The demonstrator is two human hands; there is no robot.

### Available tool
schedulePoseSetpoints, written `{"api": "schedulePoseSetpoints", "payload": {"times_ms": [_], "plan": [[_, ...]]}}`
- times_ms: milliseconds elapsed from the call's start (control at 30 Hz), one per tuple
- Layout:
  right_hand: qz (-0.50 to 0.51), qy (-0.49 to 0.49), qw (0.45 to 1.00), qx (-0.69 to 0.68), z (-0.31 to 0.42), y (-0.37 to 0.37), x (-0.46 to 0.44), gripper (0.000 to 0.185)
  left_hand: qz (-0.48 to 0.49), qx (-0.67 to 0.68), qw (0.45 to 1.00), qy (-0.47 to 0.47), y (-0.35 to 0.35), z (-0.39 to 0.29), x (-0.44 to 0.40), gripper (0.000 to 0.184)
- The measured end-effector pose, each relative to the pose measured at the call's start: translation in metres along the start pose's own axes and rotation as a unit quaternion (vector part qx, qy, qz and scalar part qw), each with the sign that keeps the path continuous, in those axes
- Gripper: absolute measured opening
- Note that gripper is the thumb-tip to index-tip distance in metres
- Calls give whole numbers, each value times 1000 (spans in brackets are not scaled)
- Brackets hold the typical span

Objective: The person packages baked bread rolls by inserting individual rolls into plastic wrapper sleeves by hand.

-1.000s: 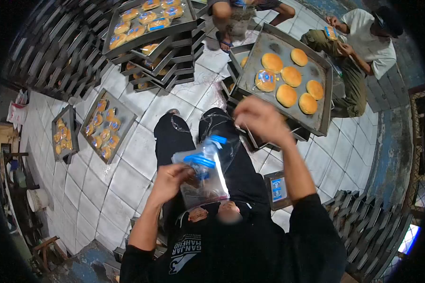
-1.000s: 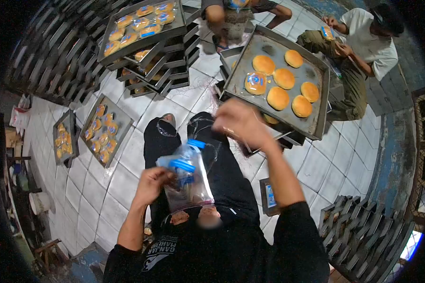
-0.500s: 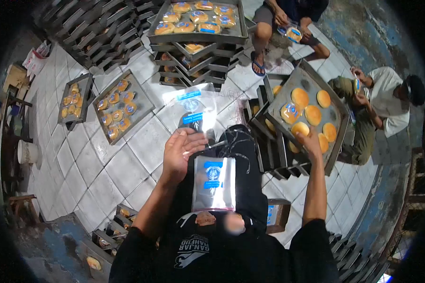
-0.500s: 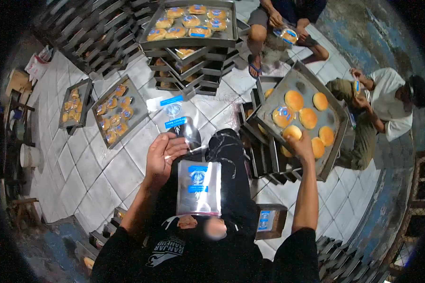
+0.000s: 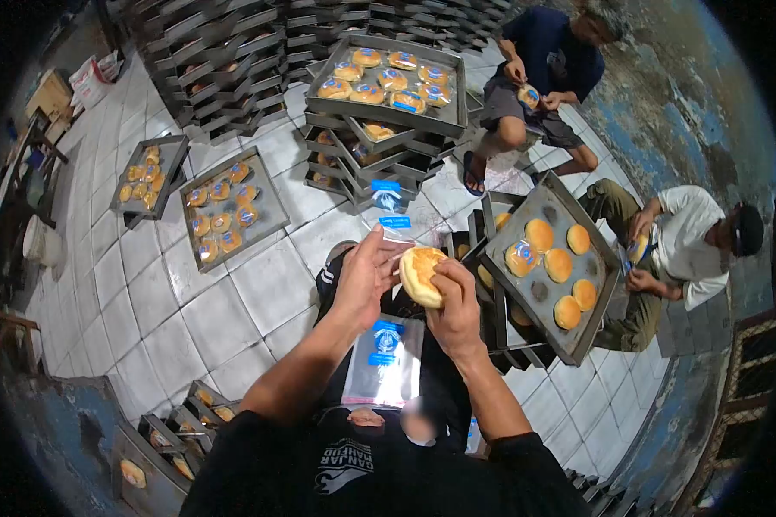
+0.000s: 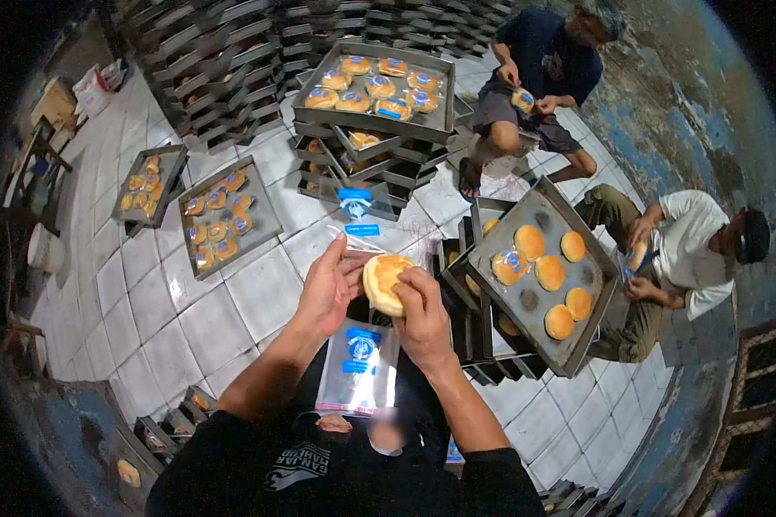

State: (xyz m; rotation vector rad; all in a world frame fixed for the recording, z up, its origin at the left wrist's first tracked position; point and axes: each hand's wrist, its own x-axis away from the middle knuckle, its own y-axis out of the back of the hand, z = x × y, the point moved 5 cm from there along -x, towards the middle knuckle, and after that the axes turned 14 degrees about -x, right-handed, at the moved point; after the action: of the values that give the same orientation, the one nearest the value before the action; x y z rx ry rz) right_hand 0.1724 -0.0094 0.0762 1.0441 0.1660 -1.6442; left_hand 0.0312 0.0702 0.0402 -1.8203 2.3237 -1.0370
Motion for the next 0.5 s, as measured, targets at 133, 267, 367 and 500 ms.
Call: {"api": "schedulePoseSetpoints", "payload": {"times_ms": [133, 267, 367, 500], "plan": [[95, 72, 992, 37, 25, -12, -19, 46, 31, 30, 995, 85, 19, 17, 2, 36], [134, -31, 989, -49, 20, -56, -4, 44, 129, 127, 976, 120, 47, 30, -9, 37], [117, -56, 991, -33, 2, -70, 3, 41, 29, 139, 988, 55, 56, 38, 2, 44], [160, -91, 978, -101, 28, -84, 10, 54, 141, 200, 970, -2, 69, 41, -3, 49]]}}
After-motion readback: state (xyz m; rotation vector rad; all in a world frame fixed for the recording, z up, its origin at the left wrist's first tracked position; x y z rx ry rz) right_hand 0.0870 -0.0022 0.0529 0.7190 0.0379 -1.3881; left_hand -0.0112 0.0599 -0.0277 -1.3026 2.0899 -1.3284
